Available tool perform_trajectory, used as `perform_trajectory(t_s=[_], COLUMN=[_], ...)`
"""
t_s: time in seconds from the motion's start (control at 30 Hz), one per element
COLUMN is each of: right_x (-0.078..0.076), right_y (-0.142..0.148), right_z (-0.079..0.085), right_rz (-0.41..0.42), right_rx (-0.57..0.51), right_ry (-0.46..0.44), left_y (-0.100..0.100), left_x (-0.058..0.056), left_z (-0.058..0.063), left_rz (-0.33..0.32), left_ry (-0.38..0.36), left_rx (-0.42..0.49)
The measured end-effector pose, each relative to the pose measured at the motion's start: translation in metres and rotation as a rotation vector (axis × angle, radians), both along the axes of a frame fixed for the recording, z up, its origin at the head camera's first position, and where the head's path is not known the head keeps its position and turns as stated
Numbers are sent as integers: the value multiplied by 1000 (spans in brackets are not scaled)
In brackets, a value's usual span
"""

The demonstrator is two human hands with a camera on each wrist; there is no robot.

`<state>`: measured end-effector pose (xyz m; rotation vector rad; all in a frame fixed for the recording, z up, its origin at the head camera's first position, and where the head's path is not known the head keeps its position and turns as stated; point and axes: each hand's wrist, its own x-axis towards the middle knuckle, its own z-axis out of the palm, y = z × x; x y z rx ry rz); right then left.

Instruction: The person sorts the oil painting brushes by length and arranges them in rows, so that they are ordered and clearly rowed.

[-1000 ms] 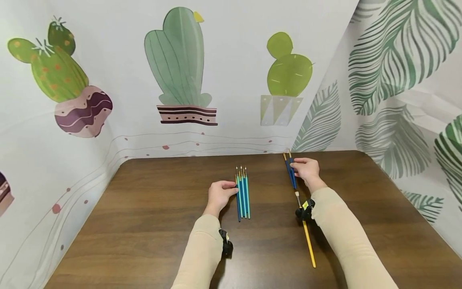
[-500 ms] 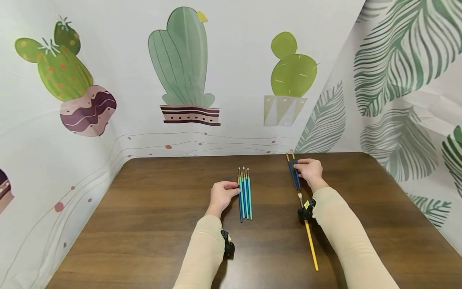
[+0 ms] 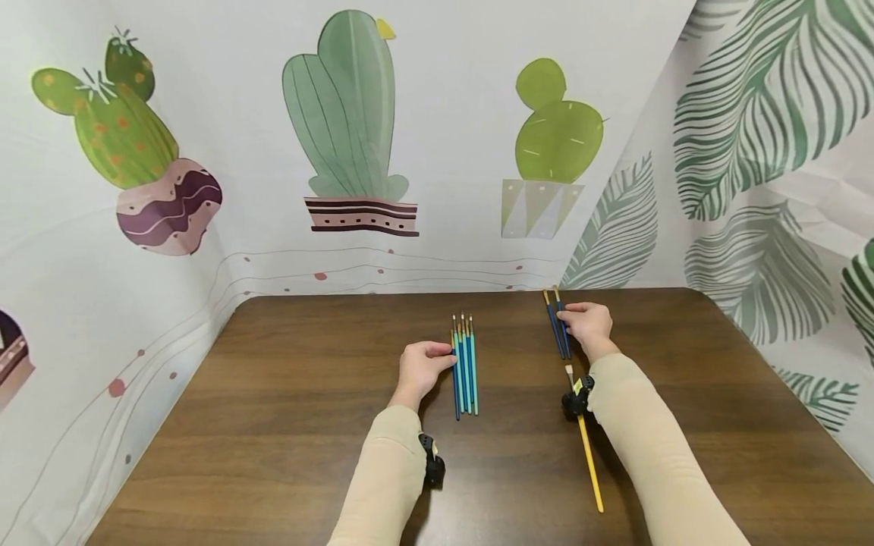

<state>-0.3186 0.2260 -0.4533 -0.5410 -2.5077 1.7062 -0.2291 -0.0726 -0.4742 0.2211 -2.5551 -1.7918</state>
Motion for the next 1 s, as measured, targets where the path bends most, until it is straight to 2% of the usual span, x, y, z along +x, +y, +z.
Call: perform_trajectory(t_s=[0.4,0.87,1.0], right_x=[-2,2,5], right_y=[-2,0,-1], right_z=[-6,-4,-5], right_rz=[-38,-30,-27], right_rx=[64,40,-26], right_ry=[-20,-22,1], left_y=[0,2,1], left_x=[0,1,1], left_z=[2,3,3], left_rz=[6,3,0], left_ry=[4,12,12], left_rx=[-5,-15,-25])
